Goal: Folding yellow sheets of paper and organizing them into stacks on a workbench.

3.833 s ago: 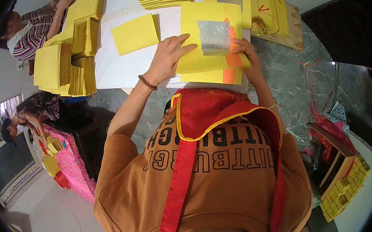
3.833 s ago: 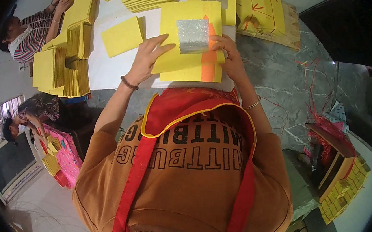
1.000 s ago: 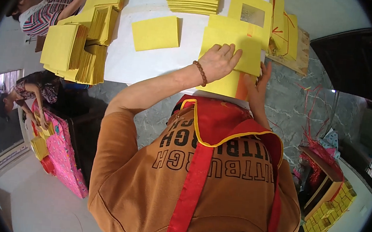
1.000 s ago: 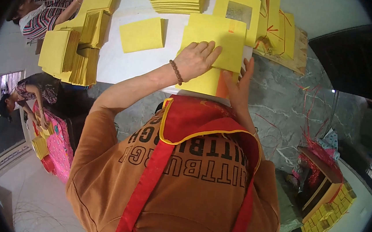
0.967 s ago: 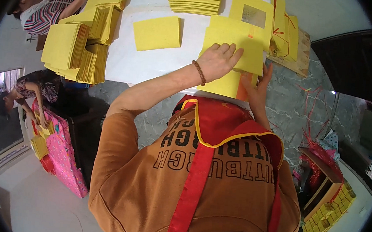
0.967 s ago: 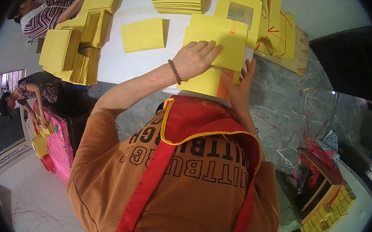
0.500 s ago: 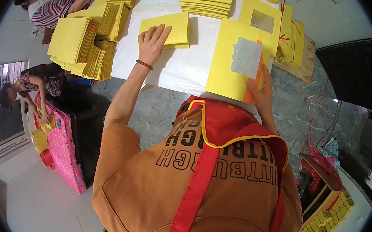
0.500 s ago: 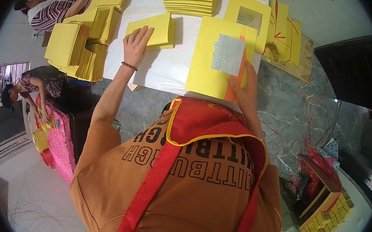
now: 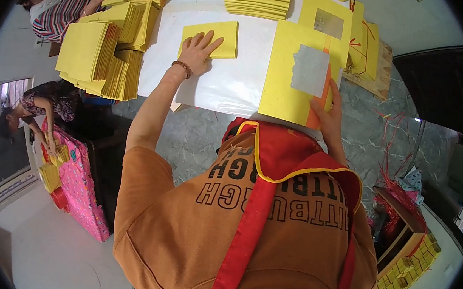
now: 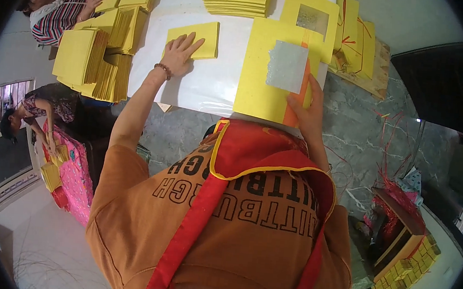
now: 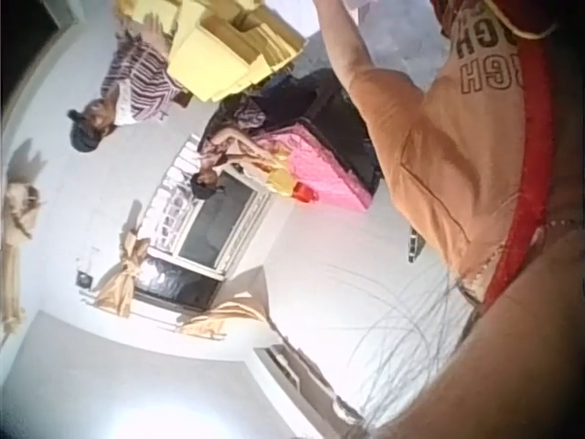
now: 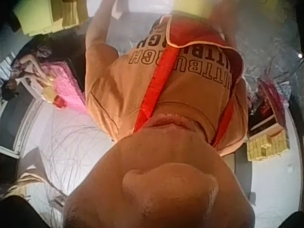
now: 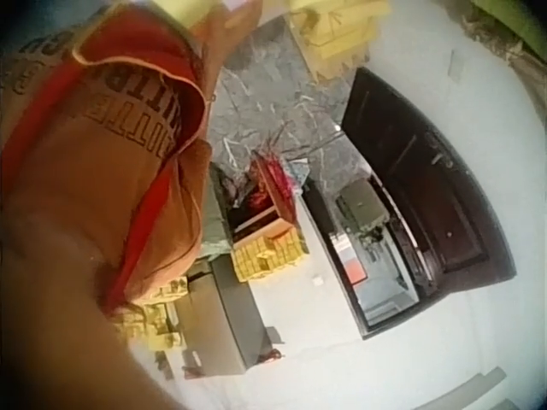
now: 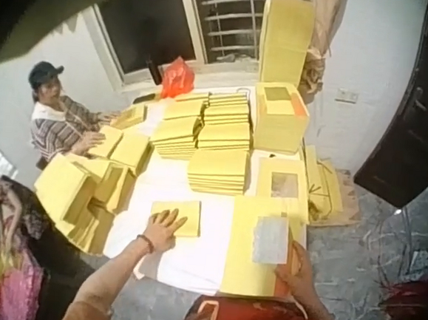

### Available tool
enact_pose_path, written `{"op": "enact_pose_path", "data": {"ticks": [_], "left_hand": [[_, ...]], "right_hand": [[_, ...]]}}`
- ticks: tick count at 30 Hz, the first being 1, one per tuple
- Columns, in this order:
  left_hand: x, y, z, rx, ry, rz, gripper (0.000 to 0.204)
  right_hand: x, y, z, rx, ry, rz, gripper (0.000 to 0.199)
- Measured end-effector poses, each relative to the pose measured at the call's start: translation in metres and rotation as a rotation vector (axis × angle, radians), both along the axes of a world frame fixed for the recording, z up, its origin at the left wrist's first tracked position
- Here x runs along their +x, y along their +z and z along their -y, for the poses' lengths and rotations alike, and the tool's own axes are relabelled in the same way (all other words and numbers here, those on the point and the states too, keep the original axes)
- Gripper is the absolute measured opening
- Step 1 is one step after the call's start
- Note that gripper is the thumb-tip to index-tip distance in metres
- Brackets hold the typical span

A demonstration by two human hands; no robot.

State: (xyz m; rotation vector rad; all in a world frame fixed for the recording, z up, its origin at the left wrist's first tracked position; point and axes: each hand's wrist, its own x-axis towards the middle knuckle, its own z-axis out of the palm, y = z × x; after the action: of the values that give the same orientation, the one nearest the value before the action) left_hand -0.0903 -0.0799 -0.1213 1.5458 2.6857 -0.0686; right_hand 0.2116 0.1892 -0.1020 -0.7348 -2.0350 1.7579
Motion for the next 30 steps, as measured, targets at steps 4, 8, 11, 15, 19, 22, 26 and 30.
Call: {"op": "enact_pose_path", "data": {"ticks": [4,8,11,15,19,22,26,30], "left_hand": [[0.001,-0.007,-0.007,-0.107,0.109,0.07,0.075],[-0.009,0.004,-0.004,-0.078,0.114,0.294,0.079],[-0.011,0.017,-0.01,-0.031,0.087,0.325,0.08],[0.027,0.054,-0.047,0.383,-0.154,0.384,0.064],[0.134,0.104,-0.091,0.391,-0.52,0.373,0.054],[0.157,0.09,-0.1,0.291,-0.626,0.226,0.054],[0.153,0.091,-0.101,0.3,-0.615,0.257,0.051],[0.15,0.091,-0.104,0.42,-0.59,0.513,0.029]], "right_hand": [[0.002,-0.001,-0.003,0.093,0.037,0.015,0.066],[0.002,-0.004,-0.002,0.189,0.031,0.015,0.061],[0.0,-0.006,-0.001,0.186,-0.004,-0.01,0.055],[-0.003,-0.008,-0.003,-0.012,-0.069,-0.051,0.039],[-0.005,-0.005,-0.004,-0.218,-0.105,-0.055,0.035],[-0.008,0.003,-0.002,-0.33,-0.143,-0.117,0.034],[-0.008,0.003,-0.006,-0.348,-0.142,-0.112,0.036],[-0.008,0.002,-0.008,-0.352,-0.139,-0.071,0.038]]}}
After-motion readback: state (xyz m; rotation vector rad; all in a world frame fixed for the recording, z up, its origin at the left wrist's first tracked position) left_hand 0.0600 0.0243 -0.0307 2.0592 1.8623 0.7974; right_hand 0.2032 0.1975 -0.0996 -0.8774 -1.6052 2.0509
